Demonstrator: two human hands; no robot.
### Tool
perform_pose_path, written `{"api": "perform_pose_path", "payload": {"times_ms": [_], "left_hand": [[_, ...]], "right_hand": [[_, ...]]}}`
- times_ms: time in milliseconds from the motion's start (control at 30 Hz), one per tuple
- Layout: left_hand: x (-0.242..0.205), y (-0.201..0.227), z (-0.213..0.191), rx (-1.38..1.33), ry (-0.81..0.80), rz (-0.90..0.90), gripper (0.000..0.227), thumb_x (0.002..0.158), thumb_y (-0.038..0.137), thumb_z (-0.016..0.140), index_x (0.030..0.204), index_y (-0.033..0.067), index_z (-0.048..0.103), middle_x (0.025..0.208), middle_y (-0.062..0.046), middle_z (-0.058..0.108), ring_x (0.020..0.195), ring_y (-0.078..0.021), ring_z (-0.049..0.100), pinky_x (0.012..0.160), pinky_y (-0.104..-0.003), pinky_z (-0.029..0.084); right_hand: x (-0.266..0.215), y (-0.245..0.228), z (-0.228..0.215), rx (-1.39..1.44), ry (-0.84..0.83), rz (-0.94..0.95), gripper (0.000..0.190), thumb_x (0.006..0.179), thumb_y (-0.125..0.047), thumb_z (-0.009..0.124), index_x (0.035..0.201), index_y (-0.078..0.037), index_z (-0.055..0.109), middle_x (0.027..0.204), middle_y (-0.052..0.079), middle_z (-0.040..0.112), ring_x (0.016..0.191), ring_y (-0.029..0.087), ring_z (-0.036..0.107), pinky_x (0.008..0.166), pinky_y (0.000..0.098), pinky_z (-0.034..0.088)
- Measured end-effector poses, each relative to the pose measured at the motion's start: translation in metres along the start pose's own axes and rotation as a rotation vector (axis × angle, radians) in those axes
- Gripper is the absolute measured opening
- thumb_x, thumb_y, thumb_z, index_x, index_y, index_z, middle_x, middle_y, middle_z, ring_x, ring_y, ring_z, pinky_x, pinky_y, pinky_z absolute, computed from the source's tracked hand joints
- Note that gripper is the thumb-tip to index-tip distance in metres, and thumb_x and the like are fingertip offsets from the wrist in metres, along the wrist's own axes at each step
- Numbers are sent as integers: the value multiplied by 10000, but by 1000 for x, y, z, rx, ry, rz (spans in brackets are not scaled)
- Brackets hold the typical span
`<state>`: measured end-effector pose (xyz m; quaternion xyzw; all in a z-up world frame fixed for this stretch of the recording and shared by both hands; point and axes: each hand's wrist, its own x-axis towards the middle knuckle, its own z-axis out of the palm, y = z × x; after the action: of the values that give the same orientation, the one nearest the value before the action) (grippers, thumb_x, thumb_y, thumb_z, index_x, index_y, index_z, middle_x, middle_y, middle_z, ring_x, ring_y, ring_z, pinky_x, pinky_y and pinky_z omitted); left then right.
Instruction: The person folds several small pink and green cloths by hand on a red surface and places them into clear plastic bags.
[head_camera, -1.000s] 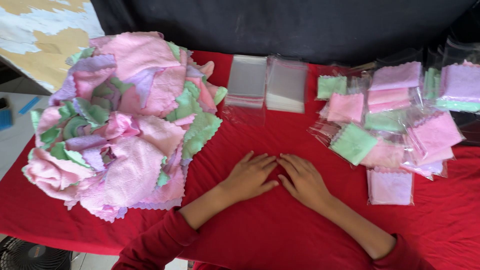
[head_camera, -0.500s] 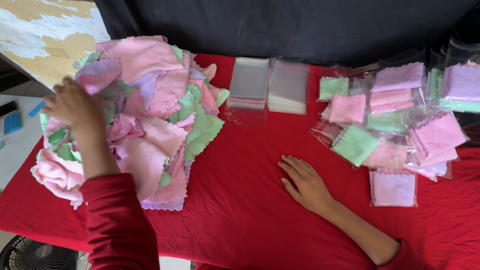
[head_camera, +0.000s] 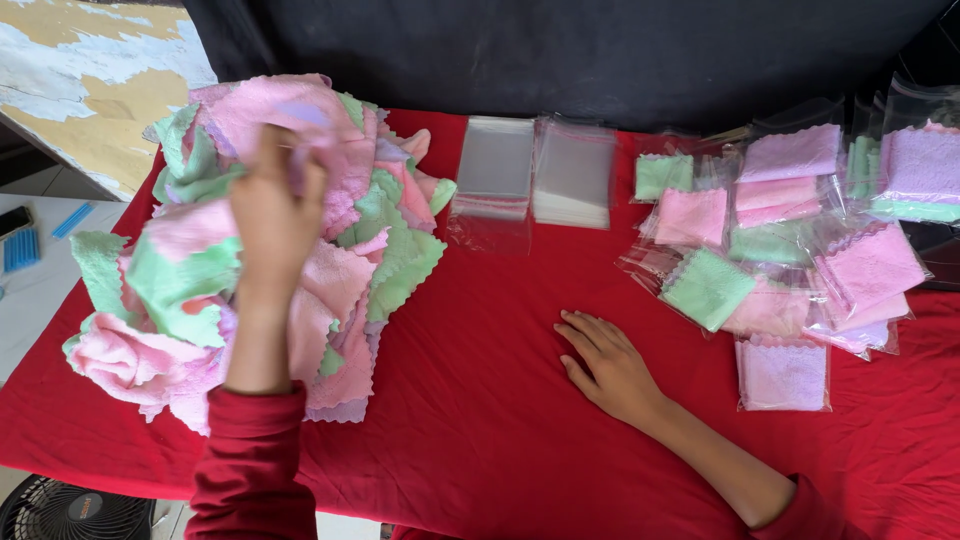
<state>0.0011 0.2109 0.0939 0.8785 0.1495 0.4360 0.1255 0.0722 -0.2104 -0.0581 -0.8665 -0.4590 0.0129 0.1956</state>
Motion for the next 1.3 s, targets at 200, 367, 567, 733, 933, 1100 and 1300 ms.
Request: {"api": "perform_pose_path", "payload": {"times_ms": [200,367,567,733,933,1100,1300], "left_hand": [[-19,50,46,-15,117,274,103,1015,273,608,1050,176,620,654,-64,640,606,-313,696,593,-398,554],[-57,133,31,-137,-19,425,136,976,320,626,1026,198,659,659,-21,658,575,-219,692,550,-350,558],[-128,174,60,-505,-609,485,265,914,373,629,1151,258,647,982,-26,781,866,-253,756,687,-444,589],[-133,169,55,-609,-778,423,226,896,358,619,1113,296,615,1081,35,755,969,-242,741,745,-431,597],[-145,110,92,39,-534,412,307,748,289,639,1047,226,668,898,19,658,722,-235,695,492,-396,560],[-85,120,5,-413,-1072,231,128,855,103,652,756,145,583,644,-20,631,599,-201,641,585,-376,420],[-65,101,-33,-1219,-1617,83,319,931,143,744,705,62,534,687,-29,723,762,-48,728,561,-174,437]], "right_hand": [[1,0,-1,0,-21,15,436,1037,-275,537,1449,-132,528,1466,105,533,1427,289,448,1196,520,307],[-1,6,0,392,151,49,687,964,-213,621,1554,-72,299,1497,168,487,1377,327,491,1184,533,299],[-1,15,-29,1042,106,-77,1034,755,-394,822,1557,-42,274,1620,186,320,1480,329,319,1213,504,196],[-20,55,-41,997,-139,53,150,735,-60,903,852,-28,813,687,24,736,642,117,666,606,281,531],[-16,69,-98,775,106,125,118,752,-25,835,865,-24,799,669,53,750,607,135,633,605,292,507],[-44,106,-121,798,-139,-110,160,736,0,841,758,-122,740,604,-28,643,538,65,553,495,196,427],[-36,93,-136,1542,-254,-544,298,798,-55,839,695,26,572,509,111,525,307,210,338,307,350,189]]}}
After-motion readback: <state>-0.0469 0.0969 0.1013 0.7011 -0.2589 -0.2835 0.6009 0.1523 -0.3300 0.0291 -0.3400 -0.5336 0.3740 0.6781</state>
